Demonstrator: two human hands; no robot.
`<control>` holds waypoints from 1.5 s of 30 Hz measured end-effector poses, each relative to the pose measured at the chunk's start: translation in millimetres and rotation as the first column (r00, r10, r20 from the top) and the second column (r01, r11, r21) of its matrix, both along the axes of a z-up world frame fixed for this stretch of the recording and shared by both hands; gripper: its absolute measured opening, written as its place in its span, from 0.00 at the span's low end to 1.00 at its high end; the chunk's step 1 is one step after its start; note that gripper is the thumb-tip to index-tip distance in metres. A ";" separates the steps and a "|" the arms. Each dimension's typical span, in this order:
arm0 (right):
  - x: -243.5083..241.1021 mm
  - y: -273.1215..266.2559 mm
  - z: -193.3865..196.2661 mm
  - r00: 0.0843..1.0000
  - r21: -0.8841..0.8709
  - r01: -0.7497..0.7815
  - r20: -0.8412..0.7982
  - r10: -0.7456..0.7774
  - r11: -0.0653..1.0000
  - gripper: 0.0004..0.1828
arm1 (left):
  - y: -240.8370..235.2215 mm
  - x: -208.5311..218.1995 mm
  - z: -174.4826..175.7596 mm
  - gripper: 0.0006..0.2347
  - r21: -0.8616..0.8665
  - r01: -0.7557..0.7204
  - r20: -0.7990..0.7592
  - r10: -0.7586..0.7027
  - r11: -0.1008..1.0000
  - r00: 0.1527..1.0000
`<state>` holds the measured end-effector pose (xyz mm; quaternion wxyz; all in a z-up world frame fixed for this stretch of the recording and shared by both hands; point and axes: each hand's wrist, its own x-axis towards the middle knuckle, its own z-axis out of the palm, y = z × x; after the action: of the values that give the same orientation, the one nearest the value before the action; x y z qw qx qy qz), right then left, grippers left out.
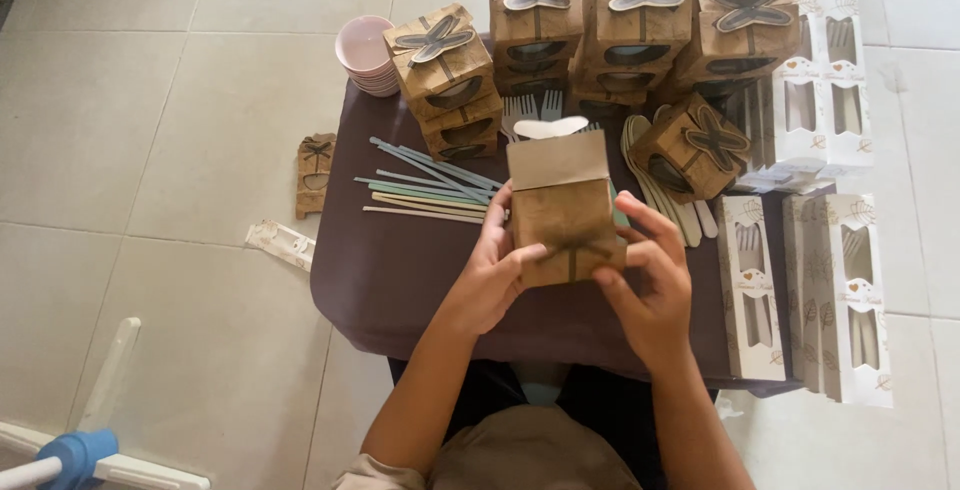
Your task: Assembling small cardboard favor boxes by folding them and placing small plastic cups inside.
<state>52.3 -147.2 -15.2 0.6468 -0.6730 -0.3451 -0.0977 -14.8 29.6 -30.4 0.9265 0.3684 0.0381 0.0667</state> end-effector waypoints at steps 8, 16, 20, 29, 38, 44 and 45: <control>-4.3 4.9 -23.5 0.969 0.130 -0.008 -0.245 0.039 0.992 0.17 | 1.9 -5.9 14.7 0.62 0.327 0.044 0.131 -0.092 0.944 0.987; -3.1 3.1 -18.9 0.942 0.122 -0.082 -0.316 0.117 0.989 0.38 | 9.7 -6.4 15.3 0.52 0.434 0.070 0.146 -0.147 0.898 0.978; 5.3 -0.6 -2.4 0.827 0.217 -0.201 -0.485 0.284 0.955 0.48 | 20.6 -3.1 23.1 0.47 0.415 0.119 0.141 -0.193 0.902 0.971; 7.2 -4.1 -13.5 0.860 -0.118 -0.161 -0.504 0.081 0.980 0.39 | 21.5 9.0 32.8 0.24 0.837 -0.281 0.230 0.164 0.470 0.959; 8.5 -0.9 -10.5 0.931 -0.269 -0.010 -0.354 -0.089 0.963 0.36 | 16.4 13.4 -3.7 0.23 0.904 -0.218 0.299 0.178 -0.368 0.937; 21.7 15.6 12.9 0.940 -0.193 0.025 -0.330 -0.089 0.981 0.41 | 20.6 20.2 -1.0 0.35 0.897 -0.179 0.264 0.166 -0.404 0.950; 23.8 19.9 17.6 0.956 -0.185 0.047 -0.278 -0.098 0.982 0.42 | 22.4 22.4 0.5 0.33 0.905 -0.179 0.258 0.164 -0.386 0.952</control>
<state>76.1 -127.3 2.4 0.6236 -0.7470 -0.2305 0.0078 7.6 52.0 -29.9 0.2017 0.9558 0.0194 0.2130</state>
